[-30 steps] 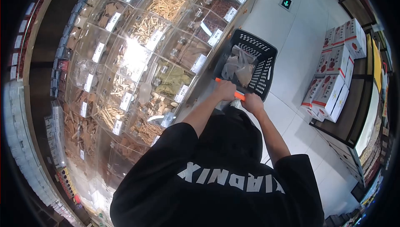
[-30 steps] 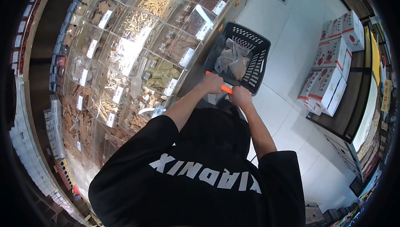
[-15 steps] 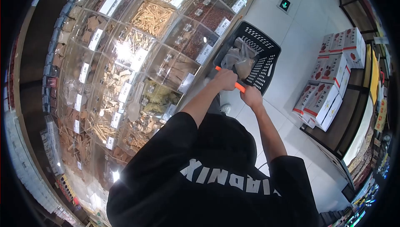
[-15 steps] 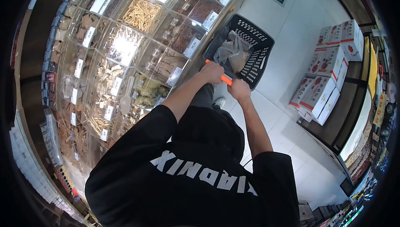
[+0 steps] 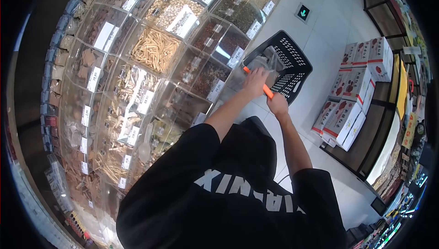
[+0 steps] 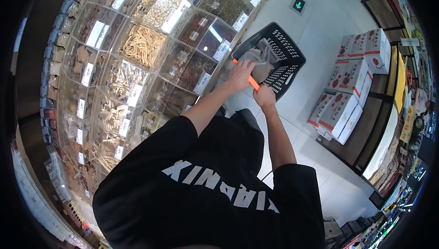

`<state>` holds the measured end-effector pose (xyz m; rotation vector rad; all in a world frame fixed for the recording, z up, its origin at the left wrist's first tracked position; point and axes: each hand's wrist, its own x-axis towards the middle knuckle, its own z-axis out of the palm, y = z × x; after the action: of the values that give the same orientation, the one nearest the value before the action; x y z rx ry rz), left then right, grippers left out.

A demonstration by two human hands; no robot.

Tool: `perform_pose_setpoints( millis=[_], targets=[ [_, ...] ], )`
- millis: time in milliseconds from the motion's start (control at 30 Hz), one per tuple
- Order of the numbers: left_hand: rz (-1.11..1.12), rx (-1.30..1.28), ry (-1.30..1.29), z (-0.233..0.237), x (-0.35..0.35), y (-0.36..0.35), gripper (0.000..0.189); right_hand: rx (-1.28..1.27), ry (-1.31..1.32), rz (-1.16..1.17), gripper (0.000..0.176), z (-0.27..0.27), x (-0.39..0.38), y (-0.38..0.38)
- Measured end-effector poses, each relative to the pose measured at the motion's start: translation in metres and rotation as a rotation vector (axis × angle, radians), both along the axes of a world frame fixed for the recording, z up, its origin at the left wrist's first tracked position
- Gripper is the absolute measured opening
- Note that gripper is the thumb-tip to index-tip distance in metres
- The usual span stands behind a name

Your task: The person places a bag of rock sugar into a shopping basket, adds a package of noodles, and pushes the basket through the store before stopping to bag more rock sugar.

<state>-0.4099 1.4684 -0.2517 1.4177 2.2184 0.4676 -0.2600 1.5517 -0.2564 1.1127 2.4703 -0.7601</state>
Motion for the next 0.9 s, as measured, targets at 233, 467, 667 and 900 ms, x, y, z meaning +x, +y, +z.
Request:
perform_pose_setpoints(
  millis=[233, 467, 667, 900],
  targets=[
    [0.538, 0.077, -0.340, -0.024, 0.049, -0.022, 0.095, -0.001, 0.118, -0.191, 0.036, -0.008, -0.042, 0.023],
    [0.428, 0.189, -0.795, -0.028, 0.078, 0.016, 0.079, -0.093, 0.229, -0.314, 0.036, -0.014, -0.078, 0.046],
    [0.721, 0.022, -0.546, -0.003, 0.054, 0.044, 0.052, -0.282, 0.340, -0.407, 0.032, -0.008, -0.111, 0.059],
    [0.852, -0.023, -0.280, -0.011, 0.029, 0.063, 0.038, -0.555, 0.495, -0.505, 0.026, -0.039, -0.138, 0.085]
  ],
)
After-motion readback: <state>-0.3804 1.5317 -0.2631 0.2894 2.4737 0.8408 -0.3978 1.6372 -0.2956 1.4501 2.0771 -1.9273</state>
